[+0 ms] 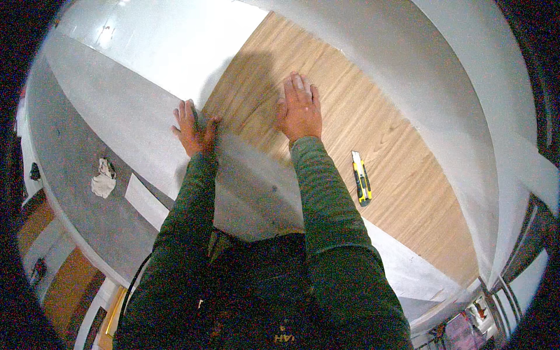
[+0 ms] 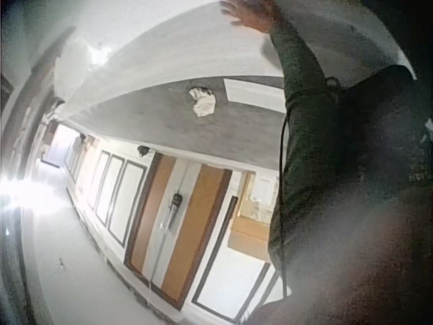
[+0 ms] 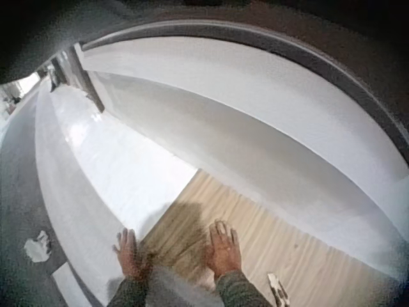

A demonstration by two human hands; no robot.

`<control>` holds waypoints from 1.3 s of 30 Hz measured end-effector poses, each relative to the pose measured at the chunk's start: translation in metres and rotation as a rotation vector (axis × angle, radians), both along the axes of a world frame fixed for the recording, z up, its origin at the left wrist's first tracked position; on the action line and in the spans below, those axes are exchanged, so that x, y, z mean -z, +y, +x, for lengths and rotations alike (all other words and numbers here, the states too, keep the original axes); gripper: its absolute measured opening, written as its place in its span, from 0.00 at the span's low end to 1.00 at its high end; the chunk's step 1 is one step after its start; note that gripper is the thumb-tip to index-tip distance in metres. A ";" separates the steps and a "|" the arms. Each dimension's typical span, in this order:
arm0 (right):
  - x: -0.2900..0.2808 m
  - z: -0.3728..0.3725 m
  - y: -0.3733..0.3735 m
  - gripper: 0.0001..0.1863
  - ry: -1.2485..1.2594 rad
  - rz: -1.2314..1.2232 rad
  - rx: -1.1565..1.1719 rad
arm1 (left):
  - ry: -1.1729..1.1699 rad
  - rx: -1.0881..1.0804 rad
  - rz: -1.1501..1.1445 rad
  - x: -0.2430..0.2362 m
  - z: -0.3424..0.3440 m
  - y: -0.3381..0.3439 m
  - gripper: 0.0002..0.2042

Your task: The person uses a utility knife to score and cut pieces of wood-patterned flooring material, then snaps them by hand and presses the cut sections into place on the floor.

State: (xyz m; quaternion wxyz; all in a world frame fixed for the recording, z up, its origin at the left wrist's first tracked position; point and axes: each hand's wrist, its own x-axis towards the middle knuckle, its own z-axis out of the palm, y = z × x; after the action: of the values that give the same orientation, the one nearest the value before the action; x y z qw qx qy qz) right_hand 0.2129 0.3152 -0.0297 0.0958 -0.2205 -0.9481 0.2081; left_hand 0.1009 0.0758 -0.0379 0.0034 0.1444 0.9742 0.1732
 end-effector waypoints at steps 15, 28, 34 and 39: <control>0.013 0.042 -0.018 0.26 0.396 -0.142 0.409 | 0.048 0.013 -0.122 0.020 -0.007 -0.001 0.31; 0.010 0.088 -0.055 0.28 0.017 0.094 0.378 | -0.003 -0.087 -0.069 0.020 -0.009 -0.001 0.33; 0.008 0.088 -0.056 0.28 -0.019 0.123 0.381 | -0.009 -0.166 -0.117 0.017 -0.006 0.003 0.35; 0.010 0.088 -0.055 0.27 -0.012 0.133 0.359 | -0.042 -0.189 -0.110 0.017 -0.006 0.001 0.35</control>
State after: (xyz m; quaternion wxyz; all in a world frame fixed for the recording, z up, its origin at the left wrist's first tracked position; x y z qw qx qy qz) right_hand 0.3006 0.2600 -0.0396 0.1402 -0.3806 -0.9057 0.1233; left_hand 0.0948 0.0768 -0.0552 0.0152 0.0476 0.9913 0.1218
